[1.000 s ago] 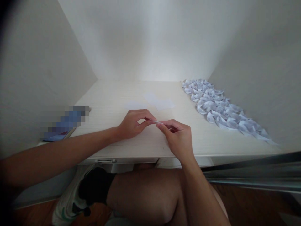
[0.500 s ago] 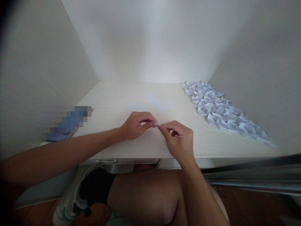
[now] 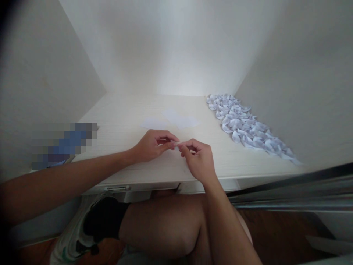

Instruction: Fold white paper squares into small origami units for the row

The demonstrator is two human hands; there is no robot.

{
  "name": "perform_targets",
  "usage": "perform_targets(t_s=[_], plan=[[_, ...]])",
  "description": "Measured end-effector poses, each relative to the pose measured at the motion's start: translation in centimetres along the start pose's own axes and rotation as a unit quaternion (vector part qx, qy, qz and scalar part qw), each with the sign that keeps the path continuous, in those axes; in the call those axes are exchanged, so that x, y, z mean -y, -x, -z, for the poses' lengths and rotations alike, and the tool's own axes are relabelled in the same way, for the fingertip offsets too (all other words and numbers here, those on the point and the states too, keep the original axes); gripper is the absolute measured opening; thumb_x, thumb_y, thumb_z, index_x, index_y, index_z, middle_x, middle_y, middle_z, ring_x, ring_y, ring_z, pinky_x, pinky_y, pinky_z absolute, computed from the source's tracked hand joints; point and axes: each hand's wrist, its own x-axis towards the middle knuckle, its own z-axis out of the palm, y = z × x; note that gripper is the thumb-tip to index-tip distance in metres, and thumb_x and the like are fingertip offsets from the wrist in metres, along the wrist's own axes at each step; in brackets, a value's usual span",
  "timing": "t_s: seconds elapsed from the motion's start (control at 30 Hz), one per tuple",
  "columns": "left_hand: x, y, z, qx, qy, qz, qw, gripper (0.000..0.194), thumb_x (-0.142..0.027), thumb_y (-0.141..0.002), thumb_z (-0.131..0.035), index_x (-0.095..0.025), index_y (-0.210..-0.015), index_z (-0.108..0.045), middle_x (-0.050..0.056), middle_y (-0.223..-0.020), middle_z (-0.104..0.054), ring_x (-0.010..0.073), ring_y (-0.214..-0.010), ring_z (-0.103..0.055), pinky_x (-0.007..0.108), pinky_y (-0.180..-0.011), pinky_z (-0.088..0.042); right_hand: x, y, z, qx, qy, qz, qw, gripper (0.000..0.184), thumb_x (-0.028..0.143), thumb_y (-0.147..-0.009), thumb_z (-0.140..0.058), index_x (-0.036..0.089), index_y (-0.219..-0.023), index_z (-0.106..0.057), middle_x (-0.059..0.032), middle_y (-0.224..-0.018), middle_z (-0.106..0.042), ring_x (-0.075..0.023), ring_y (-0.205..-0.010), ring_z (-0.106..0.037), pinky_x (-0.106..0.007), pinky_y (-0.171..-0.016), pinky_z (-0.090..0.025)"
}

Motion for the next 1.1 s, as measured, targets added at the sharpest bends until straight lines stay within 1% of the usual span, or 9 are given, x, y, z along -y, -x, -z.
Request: perform_targets(t_s=[0.1, 0.17, 0.27, 0.33, 0.4, 0.57, 0.77, 0.9, 1.1], plan=[[0.2, -0.1, 0.2, 0.022, 0.079, 0.029, 0.996, 0.029, -0.024, -0.082, -0.078, -0.017, -0.110, -0.079, 0.006, -0.089, -0.081, 0.0163, -0.082, -0.076, 0.029, -0.080, -0.062, -0.3, -0.4, 0.3, 0.025, -0.118, -0.114, 0.986, 0.030, 0.047, -0.077, -0.082, 0.018, -0.074, -0.074, 0.0019, -0.056, -0.061, -0.0087, -0.046, -0.044, -0.023, -0.044, -0.027], [0.4, -0.2, 0.4, 0.036, 0.108, 0.055, 0.992, 0.028, -0.023, -0.080, -0.082, -0.017, -0.107, -0.080, 0.006, -0.087, -0.081, 0.0168, -0.082, -0.078, 0.031, -0.083, -0.063, -0.4, -0.6, 0.4, 0.036, -0.166, -0.144, 0.975, 0.032, 0.047, -0.071, -0.087, 0.018, -0.072, -0.073, 0.0013, -0.059, -0.063, -0.0084, -0.048, -0.046, -0.022, -0.045, -0.028], [0.5, -0.3, 0.5, 0.036, 0.158, 0.104, 0.981, 0.026, -0.027, -0.078, -0.087, -0.017, -0.101, -0.081, 0.006, -0.086, -0.082, 0.0182, -0.082, -0.079, 0.034, -0.086, -0.065, -0.5, -0.7, 0.5, 0.058, -0.193, -0.136, 0.970, 0.033, 0.045, -0.068, -0.090, 0.019, -0.084, -0.078, 0.0003, -0.065, -0.068, -0.0107, -0.055, -0.054, -0.023, -0.049, -0.035], [0.5, -0.3, 0.5, 0.034, 0.210, 0.132, 0.968, 0.028, -0.031, -0.076, -0.090, -0.017, -0.099, -0.081, 0.006, -0.086, -0.082, 0.0183, -0.082, -0.079, 0.036, -0.087, -0.065, -0.7, -0.7, 0.6, 0.074, -0.197, -0.116, 0.971, 0.036, 0.043, -0.069, -0.090, 0.021, -0.096, -0.080, 0.0009, -0.066, -0.069, -0.0121, -0.059, -0.057, -0.024, -0.051, -0.039], [0.5, -0.2, 0.4, 0.032, 0.256, 0.151, 0.954, 0.030, -0.032, -0.072, -0.093, -0.017, -0.096, -0.082, 0.006, -0.088, -0.082, 0.0171, -0.082, -0.078, 0.036, -0.088, -0.065, -0.9, -0.7, 0.6, 0.078, -0.194, -0.099, 0.973, 0.037, 0.041, -0.069, -0.090, 0.022, -0.100, -0.081, 0.0009, -0.068, -0.071, -0.0126, -0.062, -0.059, -0.024, -0.054, -0.042], [0.5, -0.2, 0.1, 0.005, 0.314, 0.172, 0.934, 0.031, -0.032, -0.068, -0.096, -0.019, -0.093, -0.083, 0.006, -0.092, -0.081, 0.0160, -0.085, -0.076, 0.037, -0.090, -0.064, -1.0, -0.7, 0.3, 0.050, -0.192, -0.093, 0.976, 0.034, 0.043, -0.069, -0.089, 0.024, -0.096, -0.082, -0.0013, -0.075, -0.075, -0.0148, -0.069, -0.065, -0.026, -0.058, -0.046], [0.0, 0.0, -0.3, -0.024, 0.387, 0.216, 0.896, 0.029, -0.023, -0.066, -0.097, -0.017, -0.090, -0.083, 0.006, -0.090, -0.080, 0.0155, -0.084, -0.075, 0.034, -0.088, -0.064, -0.3, -0.5, 0.0, 0.023, -0.210, -0.124, 0.969, 0.029, 0.046, -0.068, -0.090, 0.022, -0.081, -0.081, -0.0027, -0.077, -0.076, -0.0146, -0.071, -0.065, -0.027, -0.064, -0.049], [0.1, 0.0, -0.3, -0.015, 0.398, 0.229, 0.888, 0.027, -0.019, -0.068, -0.096, -0.016, -0.091, -0.082, 0.006, -0.090, -0.079, 0.0152, -0.086, -0.075, 0.034, -0.092, -0.063, -0.2, -0.5, 0.0, 0.017, -0.269, -0.154, 0.951, 0.028, 0.042, -0.065, -0.093, 0.023, -0.081, -0.081, -0.0028, -0.085, -0.079, -0.0132, -0.074, -0.066, -0.025, -0.066, -0.049], [0.5, -0.2, -0.1, -0.023, 0.415, 0.248, 0.875, 0.019, -0.010, -0.078, -0.087, -0.015, -0.094, -0.079, 0.004, -0.091, -0.078, 0.0135, -0.086, -0.074, 0.034, -0.096, -0.062, -0.1, -0.5, -0.3, -0.001, -0.318, -0.171, 0.933, 0.030, 0.035, -0.058, -0.098, 0.023, -0.081, -0.082, 0.0000, -0.082, -0.079, -0.0113, -0.075, -0.067, -0.023, -0.069, -0.047]])
